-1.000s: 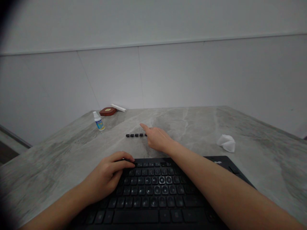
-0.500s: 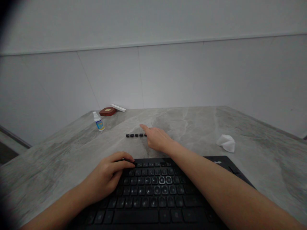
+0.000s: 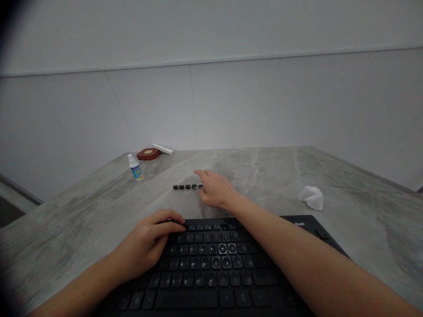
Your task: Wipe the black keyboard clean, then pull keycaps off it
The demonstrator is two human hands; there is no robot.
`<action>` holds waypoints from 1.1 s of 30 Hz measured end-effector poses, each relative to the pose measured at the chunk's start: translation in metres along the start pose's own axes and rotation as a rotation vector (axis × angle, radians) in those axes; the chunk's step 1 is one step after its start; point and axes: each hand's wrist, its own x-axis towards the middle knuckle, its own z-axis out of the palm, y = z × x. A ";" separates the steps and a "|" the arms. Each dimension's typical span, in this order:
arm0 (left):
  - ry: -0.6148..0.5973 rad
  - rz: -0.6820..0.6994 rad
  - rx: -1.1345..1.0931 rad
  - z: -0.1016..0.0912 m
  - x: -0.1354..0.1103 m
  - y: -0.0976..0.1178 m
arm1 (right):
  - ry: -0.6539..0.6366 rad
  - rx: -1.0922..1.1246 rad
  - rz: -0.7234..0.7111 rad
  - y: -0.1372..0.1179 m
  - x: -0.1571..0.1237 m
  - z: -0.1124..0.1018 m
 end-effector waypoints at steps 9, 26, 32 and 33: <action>-0.012 -0.076 -0.046 -0.001 -0.001 0.002 | 0.022 0.022 -0.067 -0.023 -0.007 -0.038; -0.163 -0.067 0.057 -0.009 0.000 0.013 | -0.159 0.127 -0.185 -0.045 -0.066 -0.034; -0.158 -0.063 0.072 -0.008 -0.001 0.012 | -0.071 0.153 -0.280 -0.051 -0.066 -0.034; -0.159 -0.052 0.073 -0.008 -0.001 0.012 | -0.034 0.156 -0.311 -0.052 -0.066 -0.033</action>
